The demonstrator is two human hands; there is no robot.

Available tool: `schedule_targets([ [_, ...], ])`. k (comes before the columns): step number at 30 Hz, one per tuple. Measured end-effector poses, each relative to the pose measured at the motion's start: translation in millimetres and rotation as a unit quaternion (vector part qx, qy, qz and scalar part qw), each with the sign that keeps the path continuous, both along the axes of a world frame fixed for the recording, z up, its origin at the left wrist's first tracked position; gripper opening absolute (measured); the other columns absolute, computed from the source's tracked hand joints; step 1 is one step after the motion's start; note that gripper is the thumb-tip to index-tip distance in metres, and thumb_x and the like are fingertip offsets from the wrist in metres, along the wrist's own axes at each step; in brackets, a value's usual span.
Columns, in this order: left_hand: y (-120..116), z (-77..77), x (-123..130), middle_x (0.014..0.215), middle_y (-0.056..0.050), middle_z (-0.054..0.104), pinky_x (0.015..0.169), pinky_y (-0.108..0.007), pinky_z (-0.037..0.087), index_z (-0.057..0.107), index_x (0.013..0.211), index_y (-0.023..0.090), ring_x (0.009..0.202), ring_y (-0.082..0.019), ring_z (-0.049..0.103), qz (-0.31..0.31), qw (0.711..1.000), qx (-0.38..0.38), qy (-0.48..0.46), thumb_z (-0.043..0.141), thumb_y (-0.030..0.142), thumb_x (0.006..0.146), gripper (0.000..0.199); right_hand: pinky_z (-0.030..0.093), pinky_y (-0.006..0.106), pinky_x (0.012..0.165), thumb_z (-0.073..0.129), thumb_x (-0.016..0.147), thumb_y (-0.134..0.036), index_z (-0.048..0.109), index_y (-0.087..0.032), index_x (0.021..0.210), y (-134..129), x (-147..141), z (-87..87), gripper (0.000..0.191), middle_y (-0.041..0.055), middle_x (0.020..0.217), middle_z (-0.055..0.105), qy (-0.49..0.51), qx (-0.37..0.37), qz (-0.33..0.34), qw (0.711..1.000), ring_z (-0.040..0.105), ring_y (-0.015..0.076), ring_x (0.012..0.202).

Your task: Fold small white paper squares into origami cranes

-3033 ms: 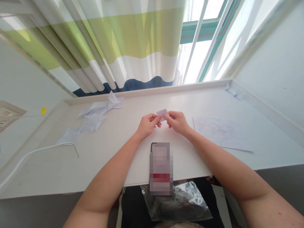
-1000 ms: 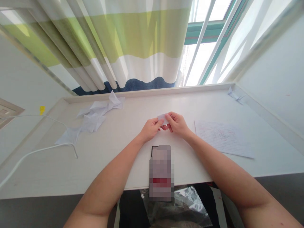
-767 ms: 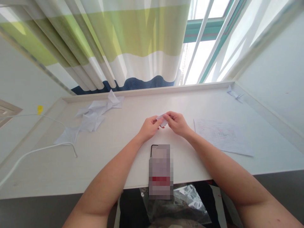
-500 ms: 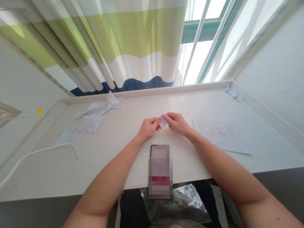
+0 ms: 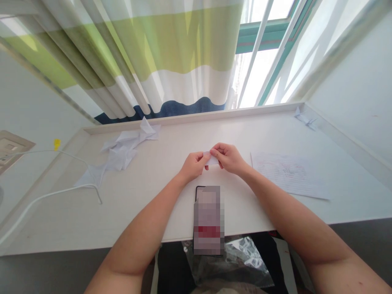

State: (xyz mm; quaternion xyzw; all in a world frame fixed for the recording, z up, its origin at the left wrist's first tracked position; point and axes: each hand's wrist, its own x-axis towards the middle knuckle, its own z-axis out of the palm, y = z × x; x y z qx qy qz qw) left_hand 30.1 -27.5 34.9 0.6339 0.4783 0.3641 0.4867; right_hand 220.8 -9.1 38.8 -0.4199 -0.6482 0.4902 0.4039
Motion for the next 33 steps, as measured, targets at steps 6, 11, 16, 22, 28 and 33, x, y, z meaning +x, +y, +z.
schedule_targets([
  [6, 2.4, -0.4, 3.8, 0.056, 0.0, 0.062, 0.047, -0.027, 0.033, 0.066, 0.069, 0.018, 0.042, -0.009, 0.044, 0.014, 1.0, 0.009, -0.026, 0.061, 0.079, 0.094, 0.066, 0.04, 0.025, 0.044, 0.066, 0.093, -0.078, 0.061, -0.023, 0.097, -1.2, -0.8, -4.8, 0.056, -0.004, 0.058, 0.064, 0.022, -0.023, 0.017, 0.999, 0.054, 0.0118, 0.043],
  [11, 5.5, -6.1, 6.5, 0.071, 0.0, 0.072, 0.045, -0.024, 0.037, 0.062, 0.092, 0.02, 0.044, -0.008, 0.053, 0.033, 0.995, -0.001, -0.096, 0.076, 0.078, 0.086, 0.06, 0.033, 0.023, 0.04, 0.069, 0.093, -0.077, 0.057, -0.024, 0.108, -1.3, -0.9, -6.1, 0.056, -0.0104, 0.051, 0.056, 0.064, -0.035, 0.019, 0.997, 0.045, 0.01, 0.037],
  [16, 7.3, -10.7, 6.9, 0.067, 0.008, 0.067, 0.047, -0.023, 0.041, 0.051, 0.106, 0.024, 0.05, -0.013, 0.065, 0.04, 0.99, -0.016, -0.131, 0.086, 0.068, 0.08, 0.062, 0.049, 0.026, 0.047, 0.076, 0.091, -0.064, 0.064, -0.024, 0.122, 3.6, 0.9, -11.5, 0.052, -0.0026, 0.079, 0.069, 0.061, -0.005, -0.008, 0.998, 0.065, 0.0141, 0.059],
  [22, 6.9, -11.7, -1.4, 0.065, 0.007, 0.066, 0.067, -0.028, 0.049, 0.056, 0.106, 0.023, 0.065, -0.016, 0.071, 0.025, 0.998, 0.042, -0.024, 0.078, 0.05, 0.094, 0.036, 0.059, 0.038, 0.085, 0.068, 0.099, -0.041, 0.079, -0.024, 0.109, 12.4, 7.5, -19.5, 0.023, 0.0063, 0.103, 0.078, -0.069, 0.14, -0.001, 0.988, 0.07, 0.0223, 0.096],
  [28, 12.5, -13.8, -9.9, 0.086, -0.002, 0.076, 0.085, -0.036, 0.051, 0.069, 0.101, 0.024, 0.085, -0.022, 0.068, 0.023, 0.976, 0.131, 0.171, 0.071, 0.036, 0.099, 0.013, 0.052, 0.047, 0.102, 0.069, 0.099, -0.027, 0.081, -0.026, 0.111, 19.8, 13.6, -24.8, 0.017, 0.0085, 0.111, 0.079, -0.189, 0.231, 0.031, 0.954, 0.068, 0.0281, 0.109],
  [33, 15.6, -15.7, -13.4, 0.114, -0.009, 0.077, 0.108, -0.049, 0.048, 0.075, 0.108, 0.024, 0.118, -0.033, 0.062, 0.036, 0.939, 0.185, 0.289, 0.078, 0.031, 0.094, 0.016, 0.049, 0.05, 0.107, 0.069, 0.099, -0.025, 0.081, -0.025, 0.122, 24.3, 12.7, -32.4, 0.026, 0.0111, 0.118, 0.079, -0.276, 0.232, 0.041, 0.932, 0.067, 0.0311, 0.114],
])
